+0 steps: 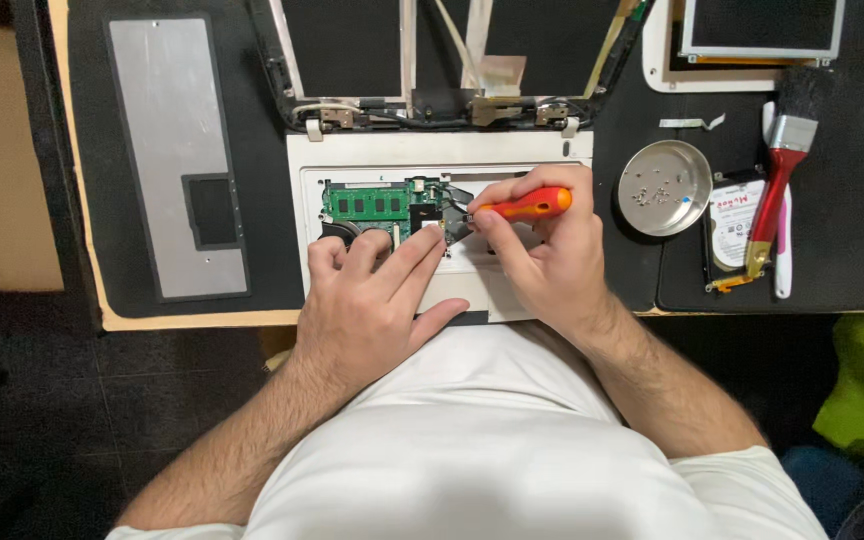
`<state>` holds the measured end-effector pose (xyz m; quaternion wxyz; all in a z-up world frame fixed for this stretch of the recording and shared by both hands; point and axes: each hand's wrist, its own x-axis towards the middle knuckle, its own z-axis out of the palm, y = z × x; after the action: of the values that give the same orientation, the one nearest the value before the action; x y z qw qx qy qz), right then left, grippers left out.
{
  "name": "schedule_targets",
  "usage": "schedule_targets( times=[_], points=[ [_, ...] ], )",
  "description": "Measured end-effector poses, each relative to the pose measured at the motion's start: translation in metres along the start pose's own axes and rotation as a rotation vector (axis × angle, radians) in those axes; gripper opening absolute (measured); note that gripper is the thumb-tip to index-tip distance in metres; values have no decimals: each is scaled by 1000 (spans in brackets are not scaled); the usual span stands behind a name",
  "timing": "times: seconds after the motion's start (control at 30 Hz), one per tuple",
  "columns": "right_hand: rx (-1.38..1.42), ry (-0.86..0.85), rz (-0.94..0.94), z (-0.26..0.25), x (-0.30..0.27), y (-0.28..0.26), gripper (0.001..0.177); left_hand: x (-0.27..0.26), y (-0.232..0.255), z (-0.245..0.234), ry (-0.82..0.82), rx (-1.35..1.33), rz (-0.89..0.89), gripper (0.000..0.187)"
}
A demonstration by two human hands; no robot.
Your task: The person places a white plastic laptop chassis over the exposed motherboard and aligns it. They then use a screwdriver to secure the hard drive into the chassis, tightening several screws to fasten it in place.
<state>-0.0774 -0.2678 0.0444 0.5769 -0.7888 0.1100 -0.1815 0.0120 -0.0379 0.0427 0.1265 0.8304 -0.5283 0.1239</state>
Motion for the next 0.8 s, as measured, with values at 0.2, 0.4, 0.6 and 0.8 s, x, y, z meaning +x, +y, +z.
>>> schedule_targets(
  times=[0.2, 0.4, 0.6, 0.8],
  points=[
    [-64, -41, -24, 2, -1, -3, 39, -1, 0, 1, 4, 2, -5, 70],
    [-92, -38, 5, 3, 0, 0, 40, -1, 0, 2, 10, 9, -4, 70],
    [-109, -52, -43, 4, 2, 1, 40, -2, 1, 2, 8, -8, -8, 71],
    [-175, -76, -83, 3, 0, 7, 40, -2, 0, 3, 20, -7, -8, 72]
  ],
)
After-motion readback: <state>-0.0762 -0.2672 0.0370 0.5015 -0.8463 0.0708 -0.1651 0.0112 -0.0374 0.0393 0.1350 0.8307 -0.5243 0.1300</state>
